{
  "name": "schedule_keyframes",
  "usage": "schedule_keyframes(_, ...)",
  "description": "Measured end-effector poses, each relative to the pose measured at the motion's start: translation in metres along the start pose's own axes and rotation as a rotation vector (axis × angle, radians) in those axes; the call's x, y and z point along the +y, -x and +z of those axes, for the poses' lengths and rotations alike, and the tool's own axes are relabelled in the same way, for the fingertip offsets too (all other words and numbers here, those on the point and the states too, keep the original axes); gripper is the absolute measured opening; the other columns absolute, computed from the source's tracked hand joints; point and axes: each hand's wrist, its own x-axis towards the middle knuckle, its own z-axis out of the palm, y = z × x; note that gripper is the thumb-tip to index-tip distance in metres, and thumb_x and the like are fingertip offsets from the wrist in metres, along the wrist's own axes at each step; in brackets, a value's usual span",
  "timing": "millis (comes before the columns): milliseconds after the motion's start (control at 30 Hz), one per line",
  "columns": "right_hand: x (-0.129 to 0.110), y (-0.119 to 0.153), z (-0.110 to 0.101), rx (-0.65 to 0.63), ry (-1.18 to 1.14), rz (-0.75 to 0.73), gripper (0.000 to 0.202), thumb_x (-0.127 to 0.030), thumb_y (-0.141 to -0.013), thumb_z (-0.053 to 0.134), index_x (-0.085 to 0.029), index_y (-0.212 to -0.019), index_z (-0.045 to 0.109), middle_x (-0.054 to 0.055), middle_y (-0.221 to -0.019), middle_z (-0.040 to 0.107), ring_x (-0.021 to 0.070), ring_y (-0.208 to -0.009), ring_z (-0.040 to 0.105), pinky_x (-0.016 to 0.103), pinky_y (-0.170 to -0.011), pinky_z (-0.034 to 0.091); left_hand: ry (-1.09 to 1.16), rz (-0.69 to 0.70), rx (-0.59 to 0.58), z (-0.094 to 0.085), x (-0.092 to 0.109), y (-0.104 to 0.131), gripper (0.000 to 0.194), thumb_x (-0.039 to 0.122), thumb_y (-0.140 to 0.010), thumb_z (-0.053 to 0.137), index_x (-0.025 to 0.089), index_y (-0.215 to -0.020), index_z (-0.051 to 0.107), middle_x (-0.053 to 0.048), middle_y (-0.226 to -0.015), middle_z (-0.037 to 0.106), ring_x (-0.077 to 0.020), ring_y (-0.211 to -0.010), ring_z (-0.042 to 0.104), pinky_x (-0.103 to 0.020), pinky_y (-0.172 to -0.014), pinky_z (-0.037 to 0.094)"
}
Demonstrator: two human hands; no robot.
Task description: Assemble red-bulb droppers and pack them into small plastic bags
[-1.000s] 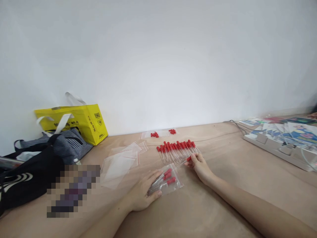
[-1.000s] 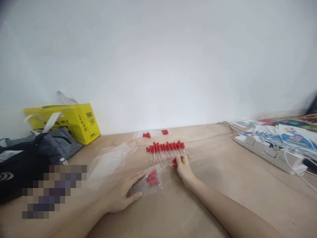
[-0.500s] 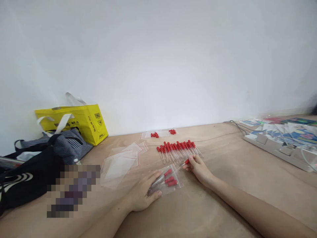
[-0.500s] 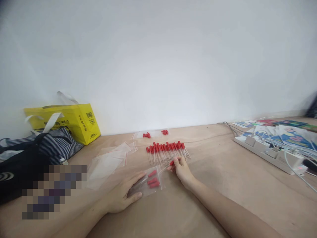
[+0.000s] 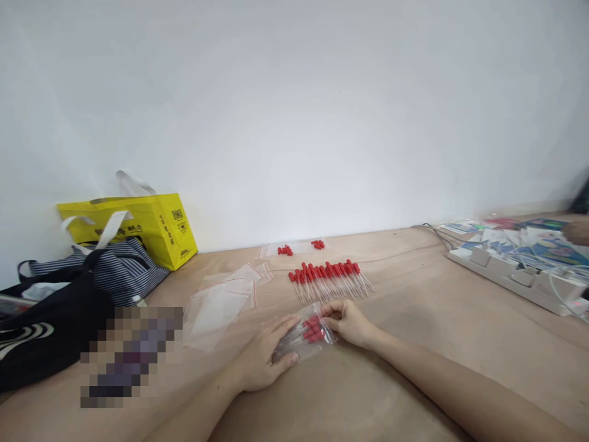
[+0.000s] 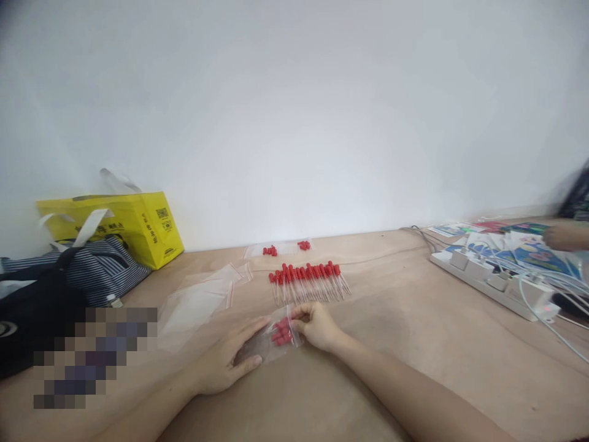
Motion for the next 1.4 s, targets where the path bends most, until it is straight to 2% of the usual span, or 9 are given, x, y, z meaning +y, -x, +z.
schedule_keyframes(233, 0.004, -0.009, 0.004, 0.113, 0.253, -0.092, 0.021, -0.035, -0.064, 0.061, -0.014, -0.059, 0.058, 0.001, -0.058, 0.061, 0.0114, -0.052, 0.054, 0.022, -0.049, 0.041, 0.018, 0.022, 0.019, -0.002, 0.002, 0.0, 0.055, 0.032, -0.079, 0.048, 0.024, -0.13, 0.028, -0.005, -0.135, 0.036, -0.023, -0.122, 0.032, -0.042, -0.1, 0.028)
schedule_keyframes(400, 0.003, -0.006, 0.004, -0.105, 0.264, -0.087, 0.024, -0.038, -0.066, 0.06, -0.014, -0.063, 0.063, 0.001, -0.058, 0.062, 0.011, -0.051, 0.053, 0.021, -0.049, 0.04, 0.024, 0.011, 0.022, 0.0, -0.001, 0.001, 0.055, 0.032, -0.079, 0.047, 0.023, -0.13, 0.029, -0.006, -0.135, 0.035, -0.0239, -0.122, 0.032, -0.043, -0.1, 0.028)
schedule_keyframes(533, 0.0, -0.008, -0.003, -0.158, 0.282, -0.111, 0.022, -0.036, -0.067, 0.058, -0.015, -0.067, 0.065, 0.002, -0.064, 0.064, 0.0125, -0.056, 0.055, 0.023, -0.053, 0.041, 0.018, 0.013, 0.016, 0.001, -0.002, 0.001, 0.054, 0.034, -0.08, 0.047, 0.023, -0.13, 0.029, -0.006, -0.136, 0.034, -0.024, -0.123, 0.031, -0.043, -0.101, 0.027)
schedule_keyframes(600, -0.004, -0.012, -0.011, -0.056, 0.364, -0.119, 0.019, -0.032, -0.068, 0.056, -0.015, -0.066, 0.064, 0.002, -0.063, 0.064, 0.0129, -0.056, 0.055, 0.024, -0.054, 0.041, 0.015, 0.016, 0.001, 0.0, -0.001, 0.0, 0.054, 0.034, -0.08, 0.046, 0.023, -0.13, 0.03, -0.006, -0.136, 0.034, -0.0242, -0.123, 0.031, -0.044, -0.101, 0.027)
schedule_keyframes(733, -0.015, -0.024, -0.028, 0.354, 0.694, -0.146, 0.009, -0.022, -0.067, 0.053, -0.017, -0.067, 0.062, 0.003, -0.07, 0.064, 0.0157, -0.068, 0.057, 0.026, -0.064, 0.041, 0.027, 0.028, -0.01, -0.003, 0.001, 0.0, 0.05, 0.033, -0.081, 0.047, 0.025, -0.128, 0.033, -0.004, -0.136, 0.034, -0.0246, -0.123, 0.03, -0.045, -0.101, 0.026)
schedule_keyframes(800, -0.022, -0.032, -0.03, 0.442, 0.81, -0.119, 0.007, -0.021, -0.066, 0.054, -0.018, -0.069, 0.061, 0.003, -0.075, 0.064, 0.0169, -0.073, 0.057, 0.027, -0.068, 0.04, 0.029, 0.029, -0.011, -0.004, 0.002, -0.001, 0.049, 0.033, -0.081, 0.047, 0.026, -0.128, 0.034, -0.004, -0.136, 0.034, -0.0243, -0.123, 0.03, -0.045, -0.101, 0.026)
schedule_keyframes(1033, -0.037, -0.073, -0.002, 0.552, 0.961, 0.074, 0.025, -0.025, -0.071, 0.052, -0.019, -0.095, 0.053, 0.007, -0.09, 0.063, 0.0209, -0.088, 0.057, 0.029, -0.07, 0.04, 0.054, 0.018, -0.017, -0.004, 0.002, 0.0, 0.05, 0.033, -0.08, 0.047, 0.025, -0.128, 0.035, -0.005, -0.136, 0.033, -0.0247, -0.123, 0.03, -0.044, -0.101, 0.026)
schedule_keyframes(1233, -0.039, -0.089, 0.011, 0.579, 0.972, 0.181, 0.03, -0.016, -0.068, 0.054, -0.015, -0.098, 0.052, 0.015, -0.092, 0.062, 0.0261, -0.087, 0.059, 0.033, -0.068, 0.042, 0.061, 0.033, -0.015, -0.004, 0.001, 0.001, 0.05, 0.034, -0.08, 0.048, 0.025, -0.128, 0.035, -0.005, -0.136, 0.034, -0.0246, -0.122, 0.031, -0.043, -0.101, 0.027)
schedule_keyframes(1400, -0.041, -0.094, 0.01, 0.58, 0.964, 0.208, 0.025, -0.023, -0.071, 0.054, -0.015, -0.094, 0.056, 0.016, -0.094, 0.062, 0.0268, -0.089, 0.059, 0.035, -0.07, 0.042, 0.062, 0.03, -0.014, -0.001, -0.001, 0.001, 0.05, 0.034, -0.081, 0.047, 0.024, -0.128, 0.035, -0.005, -0.136, 0.033, -0.0244, -0.123, 0.031, -0.042, -0.101, 0.027)
